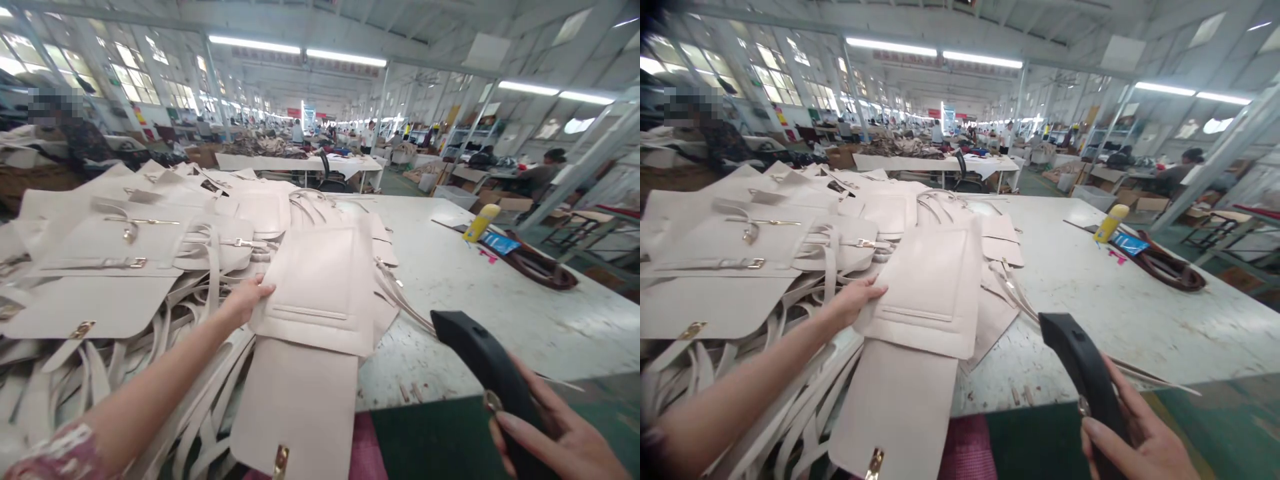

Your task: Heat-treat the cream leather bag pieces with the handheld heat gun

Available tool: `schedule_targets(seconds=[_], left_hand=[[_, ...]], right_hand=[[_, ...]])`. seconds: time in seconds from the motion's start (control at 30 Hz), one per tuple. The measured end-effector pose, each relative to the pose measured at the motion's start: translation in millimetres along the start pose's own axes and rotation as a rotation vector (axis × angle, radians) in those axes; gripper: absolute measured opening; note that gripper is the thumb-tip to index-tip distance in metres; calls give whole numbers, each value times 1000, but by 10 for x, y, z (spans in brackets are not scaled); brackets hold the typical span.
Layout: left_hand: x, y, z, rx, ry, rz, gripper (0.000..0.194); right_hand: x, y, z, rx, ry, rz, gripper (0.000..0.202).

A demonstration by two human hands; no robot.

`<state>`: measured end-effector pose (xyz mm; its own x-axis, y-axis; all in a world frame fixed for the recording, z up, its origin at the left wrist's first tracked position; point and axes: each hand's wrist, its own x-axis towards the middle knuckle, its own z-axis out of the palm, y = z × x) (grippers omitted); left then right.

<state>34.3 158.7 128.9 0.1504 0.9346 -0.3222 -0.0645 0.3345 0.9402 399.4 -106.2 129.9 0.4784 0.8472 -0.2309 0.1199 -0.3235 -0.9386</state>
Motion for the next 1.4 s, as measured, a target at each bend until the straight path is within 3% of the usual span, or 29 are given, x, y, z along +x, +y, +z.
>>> schedule_targets(seconds=[0.1, 0.2, 0.43, 0.53, 0.67, 0.77, 0.83, 0.97, 1.03, 1.17, 1.3, 1.4], left_hand=[[129, -619, -90, -2, 49, -74, 37], [65, -918, -111, -30, 2, -95, 40], [-182, -1026, -70, -86, -106, -77, 46], [-252, -1127, -72, -60, -93, -66, 50], [-265, -1236, -92, 77, -37, -27, 43], [-255, -1256, -109, 97, -32, -19, 43], [-258, -1252, -115, 83, -26, -19, 44], [-272, -1246, -113, 83, -15, 1, 46], [-272, -1246, -109, 96, -12, 0, 46], [-269, -1233, -94, 124, -2, 4, 47], [-283, -1205, -74, 146, 14, 18, 46], [-286, -1206, -69, 148, 22, 11, 45]], right_hand=[[26, 26, 206, 25, -161, 42, 90], [54, 61, 422, -12, -285, 46, 88], [73, 312, 1022, 148, -624, 160, 83], [194, 320, 1231, 153, -676, 186, 81], [457, 112, 1440, 64, -647, 105, 79], [587, -89, 1407, 18, -521, 10, 75], [597, -139, 1232, 2, -461, -9, 76], [429, 91, 754, 102, -541, 122, 85], [305, 299, 635, 213, -597, 167, 88], [194, 513, 783, 281, -655, 191, 86], [315, 309, 995, 127, -556, 162, 85], [381, 200, 910, 47, -476, 93, 85]])
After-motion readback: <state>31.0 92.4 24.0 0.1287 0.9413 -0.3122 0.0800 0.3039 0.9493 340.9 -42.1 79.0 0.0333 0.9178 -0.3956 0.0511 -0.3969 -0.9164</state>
